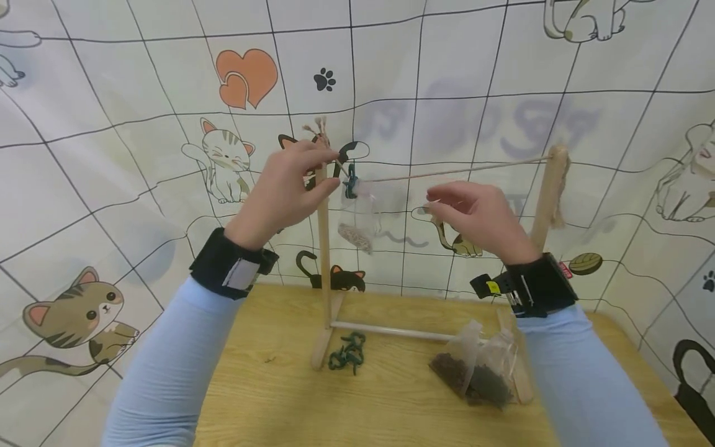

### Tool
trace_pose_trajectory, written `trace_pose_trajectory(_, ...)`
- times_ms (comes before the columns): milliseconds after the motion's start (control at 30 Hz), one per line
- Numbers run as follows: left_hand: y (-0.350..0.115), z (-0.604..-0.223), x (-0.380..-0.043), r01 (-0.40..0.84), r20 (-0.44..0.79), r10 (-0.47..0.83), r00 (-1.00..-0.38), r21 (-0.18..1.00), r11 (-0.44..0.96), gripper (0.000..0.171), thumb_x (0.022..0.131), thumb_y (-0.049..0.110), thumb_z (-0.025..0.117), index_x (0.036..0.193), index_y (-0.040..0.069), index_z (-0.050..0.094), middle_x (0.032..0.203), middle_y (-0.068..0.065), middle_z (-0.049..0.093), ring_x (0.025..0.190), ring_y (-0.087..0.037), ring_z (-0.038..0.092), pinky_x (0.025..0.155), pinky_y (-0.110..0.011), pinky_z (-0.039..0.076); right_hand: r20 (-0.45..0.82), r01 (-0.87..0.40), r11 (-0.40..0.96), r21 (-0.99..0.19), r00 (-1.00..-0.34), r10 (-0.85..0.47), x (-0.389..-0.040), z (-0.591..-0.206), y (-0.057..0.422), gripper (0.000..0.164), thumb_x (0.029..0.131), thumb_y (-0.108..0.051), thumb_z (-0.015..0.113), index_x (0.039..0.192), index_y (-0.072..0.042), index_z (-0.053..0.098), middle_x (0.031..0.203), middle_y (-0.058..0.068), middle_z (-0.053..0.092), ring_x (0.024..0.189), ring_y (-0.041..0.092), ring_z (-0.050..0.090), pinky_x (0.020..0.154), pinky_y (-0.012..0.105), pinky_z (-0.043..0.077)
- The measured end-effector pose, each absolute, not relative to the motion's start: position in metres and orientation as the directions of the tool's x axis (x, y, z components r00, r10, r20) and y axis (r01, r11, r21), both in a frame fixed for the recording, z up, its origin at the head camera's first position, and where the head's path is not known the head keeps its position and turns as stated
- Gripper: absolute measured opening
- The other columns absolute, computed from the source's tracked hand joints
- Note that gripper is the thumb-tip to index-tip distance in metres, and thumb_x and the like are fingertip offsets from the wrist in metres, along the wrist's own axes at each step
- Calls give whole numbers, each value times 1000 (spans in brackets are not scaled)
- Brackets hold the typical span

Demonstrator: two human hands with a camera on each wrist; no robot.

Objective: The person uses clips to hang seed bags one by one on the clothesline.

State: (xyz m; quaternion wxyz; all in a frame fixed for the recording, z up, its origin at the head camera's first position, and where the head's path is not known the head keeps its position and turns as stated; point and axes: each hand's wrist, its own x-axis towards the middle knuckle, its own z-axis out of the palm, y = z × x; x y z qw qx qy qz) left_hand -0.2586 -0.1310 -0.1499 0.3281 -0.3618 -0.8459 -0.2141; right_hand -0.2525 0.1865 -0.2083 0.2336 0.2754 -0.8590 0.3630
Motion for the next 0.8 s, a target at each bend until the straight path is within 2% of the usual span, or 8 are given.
trace_pose_trajectory(133,-139,-175,-250,786,812,418,-407,77,614,39,94,9,75,130,-6,67,126,-22,67,117,-36,63,101,-46,51,769,-712,618,-333,-584,-260,-245,-230,201,32,99,-7,68,130,-3,69,121,16,72,97,28,70,78,16,47)
trace_pose_trajectory(233,-142,-197,-246,798,871,370,-324,42,601,38,94,7,75,128,-7,68,125,-23,67,119,-38,62,103,-48,50,843,-737,635,-230,-478,-249,-241,-248,210,38,94,1,70,132,-1,66,125,18,69,99,29,63,83,25,45)
trace_pose_trajectory(300,-143,-213,-245,799,895,343,-285,24,601,37,94,7,74,128,-8,67,124,-24,67,119,-39,61,103,-49,50,872,-733,654,-188,-431,-233,-237,-259,216,43,90,3,72,133,1,66,128,21,67,106,33,60,94,32,44)
trace_pose_trajectory(367,-142,-230,-244,791,910,324,-260,8,612,37,94,7,73,128,-7,67,125,-24,66,119,-40,61,102,-51,50,890,-725,667,-173,-405,-210,-233,-271,220,48,88,4,73,134,2,65,132,22,64,116,37,58,104,34,42)
trace_pose_trajectory(500,-138,-263,-242,769,925,287,-249,8,639,38,93,9,73,129,-6,67,125,-24,67,117,-41,61,100,-55,49,906,-678,717,-164,-391,-163,-225,-295,227,53,84,3,74,136,1,64,137,21,62,129,39,54,101,18,43)
trace_pose_trajectory(567,-136,-279,-241,760,926,275,-257,18,649,38,93,10,73,128,-5,68,124,-23,67,116,-42,62,99,-56,48,910,-662,732,-162,-387,-149,-223,-308,229,54,84,1,74,136,1,64,138,21,61,129,40,55,98,10,38)
trace_pose_trajectory(667,-133,-303,-241,749,924,264,-276,35,662,39,92,12,74,127,-5,68,122,-23,68,112,-41,63,97,-57,49,911,-657,735,-170,-390,-137,-221,-326,233,52,85,-1,73,136,2,64,137,22,61,127,43,54,110,10,28)
trace_pose_trajectory(800,-129,-335,-244,735,919,258,-300,50,676,40,89,10,79,125,-4,70,121,-21,69,109,-40,65,93,-57,51,908,-660,730,-178,-396,-136,-220,-350,238,45,93,-11,71,135,3,64,135,23,61,123,45,55,114,11,25)
